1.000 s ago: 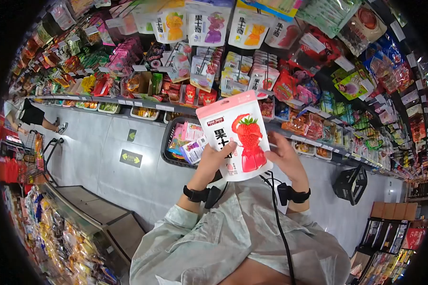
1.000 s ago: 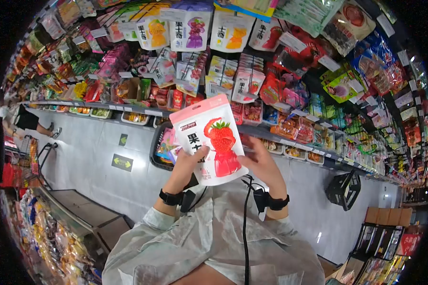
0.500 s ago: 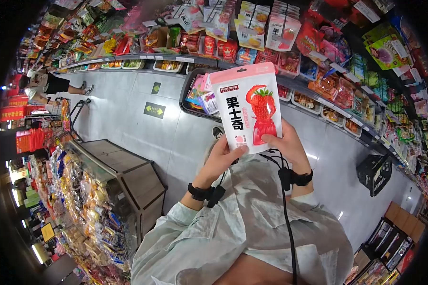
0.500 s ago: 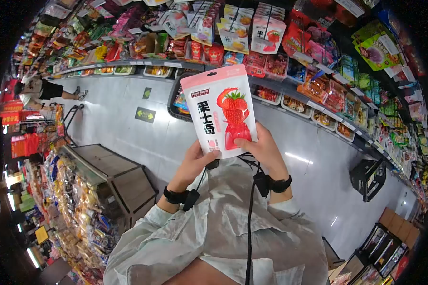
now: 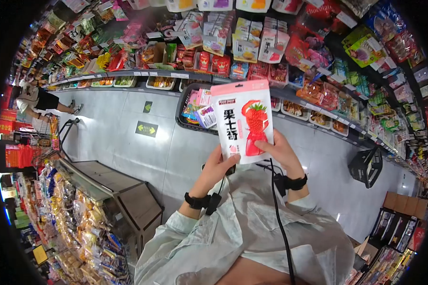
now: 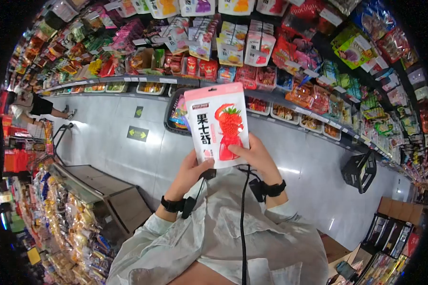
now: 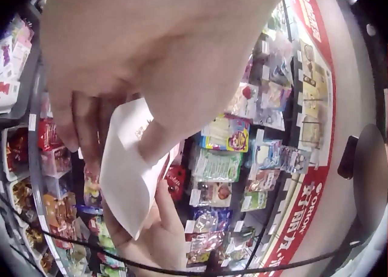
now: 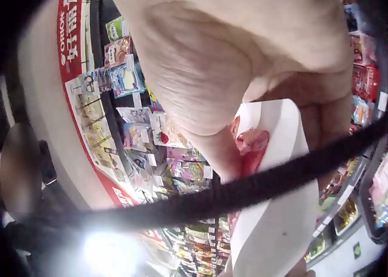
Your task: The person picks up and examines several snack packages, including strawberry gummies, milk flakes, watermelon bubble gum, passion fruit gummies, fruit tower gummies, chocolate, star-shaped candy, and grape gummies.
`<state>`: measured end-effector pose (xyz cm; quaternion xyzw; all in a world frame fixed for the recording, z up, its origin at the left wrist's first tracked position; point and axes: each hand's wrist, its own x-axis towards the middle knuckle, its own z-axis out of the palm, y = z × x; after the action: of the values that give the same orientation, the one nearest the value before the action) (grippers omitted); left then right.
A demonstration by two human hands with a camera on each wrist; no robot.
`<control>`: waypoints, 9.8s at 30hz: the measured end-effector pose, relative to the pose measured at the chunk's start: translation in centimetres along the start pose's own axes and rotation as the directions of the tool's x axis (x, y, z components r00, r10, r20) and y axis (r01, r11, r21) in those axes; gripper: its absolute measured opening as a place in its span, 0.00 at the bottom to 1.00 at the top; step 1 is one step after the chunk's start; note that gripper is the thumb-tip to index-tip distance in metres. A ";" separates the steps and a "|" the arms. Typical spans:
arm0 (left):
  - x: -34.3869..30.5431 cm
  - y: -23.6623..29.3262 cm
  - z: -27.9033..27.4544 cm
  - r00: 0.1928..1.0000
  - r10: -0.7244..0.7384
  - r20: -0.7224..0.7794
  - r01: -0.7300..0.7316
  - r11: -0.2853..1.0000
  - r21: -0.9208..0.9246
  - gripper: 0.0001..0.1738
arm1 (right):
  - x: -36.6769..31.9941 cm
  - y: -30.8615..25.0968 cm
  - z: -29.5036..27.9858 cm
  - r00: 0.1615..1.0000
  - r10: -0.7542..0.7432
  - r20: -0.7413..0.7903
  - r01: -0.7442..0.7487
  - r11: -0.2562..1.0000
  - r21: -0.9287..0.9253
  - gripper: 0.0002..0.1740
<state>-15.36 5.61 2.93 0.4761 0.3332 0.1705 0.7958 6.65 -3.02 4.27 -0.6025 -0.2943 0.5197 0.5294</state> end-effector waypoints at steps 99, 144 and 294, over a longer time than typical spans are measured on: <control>2.3 16.9 -58.5 0.903 0.027 -0.429 -0.055 0.997 -0.054 0.15 | 46.9 -1.0 48.9 0.938 0.038 0.344 0.100 0.922 -0.374 0.19; 27.9 32.5 -80.0 0.949 -0.046 0.311 0.028 0.998 0.062 0.14 | 61.3 -17.6 59.4 0.903 -0.342 -0.259 0.290 0.932 -0.219 0.12; 12.1 20.1 -55.0 0.943 -0.093 0.319 0.024 0.977 0.212 0.18 | 25.2 -6.4 48.0 0.842 -0.148 -0.520 -0.107 0.897 -0.429 0.14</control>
<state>-43.85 57.99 -1.83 0.5671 0.2265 0.0301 0.7913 -29.91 37.43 7.23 -0.8248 -0.2499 0.2426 0.4454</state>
